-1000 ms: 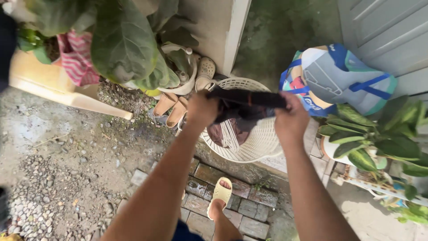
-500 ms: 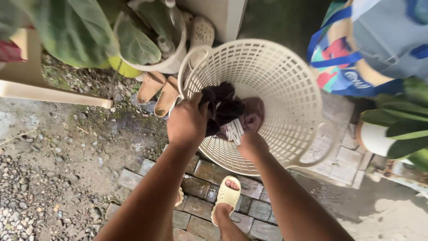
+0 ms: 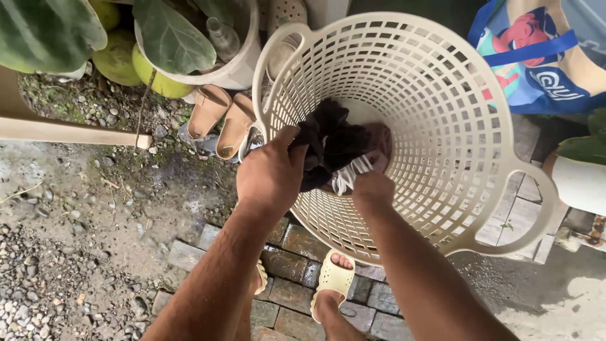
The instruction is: Hanging wet clothes on hangers and placing them on a drying rod.
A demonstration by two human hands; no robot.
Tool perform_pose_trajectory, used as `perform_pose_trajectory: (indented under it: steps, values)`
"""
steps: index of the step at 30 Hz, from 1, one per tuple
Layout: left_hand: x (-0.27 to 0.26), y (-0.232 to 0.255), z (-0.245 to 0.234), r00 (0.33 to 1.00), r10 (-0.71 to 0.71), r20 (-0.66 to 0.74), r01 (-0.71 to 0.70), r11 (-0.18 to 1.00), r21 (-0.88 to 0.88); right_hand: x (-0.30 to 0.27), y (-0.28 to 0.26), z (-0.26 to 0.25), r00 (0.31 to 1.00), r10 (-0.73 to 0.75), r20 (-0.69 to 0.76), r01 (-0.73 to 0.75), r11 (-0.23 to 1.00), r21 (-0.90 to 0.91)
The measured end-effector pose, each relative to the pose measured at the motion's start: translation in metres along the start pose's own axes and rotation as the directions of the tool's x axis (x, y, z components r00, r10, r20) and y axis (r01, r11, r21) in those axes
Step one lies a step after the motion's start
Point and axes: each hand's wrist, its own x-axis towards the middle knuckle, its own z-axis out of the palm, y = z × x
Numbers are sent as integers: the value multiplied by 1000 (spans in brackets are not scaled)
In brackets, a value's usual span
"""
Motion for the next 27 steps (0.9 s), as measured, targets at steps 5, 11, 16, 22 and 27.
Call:
perform_pose_trajectory:
  steps: [5,11,16,22,27]
  values:
    - [1,-7,8,996,-14,-92,9,999,-52,-5,12,-8,992,116,-55,-106,981,166]
    - [-11,-2,-14,977,18,-213,-86,945,-315,-54,28,-104,954,213,-211,-129,927,353]
    - [-19,26,-53,940,130,-315,-240,910,-339,-116,84,-204,960,244,-140,-207,949,237]
    - [-29,82,-119,917,154,-369,-221,964,-146,-233,150,-324,980,71,186,-86,993,78]
    - [-47,128,-186,914,252,-319,-285,957,-62,-323,214,-347,930,-175,324,-65,789,611]
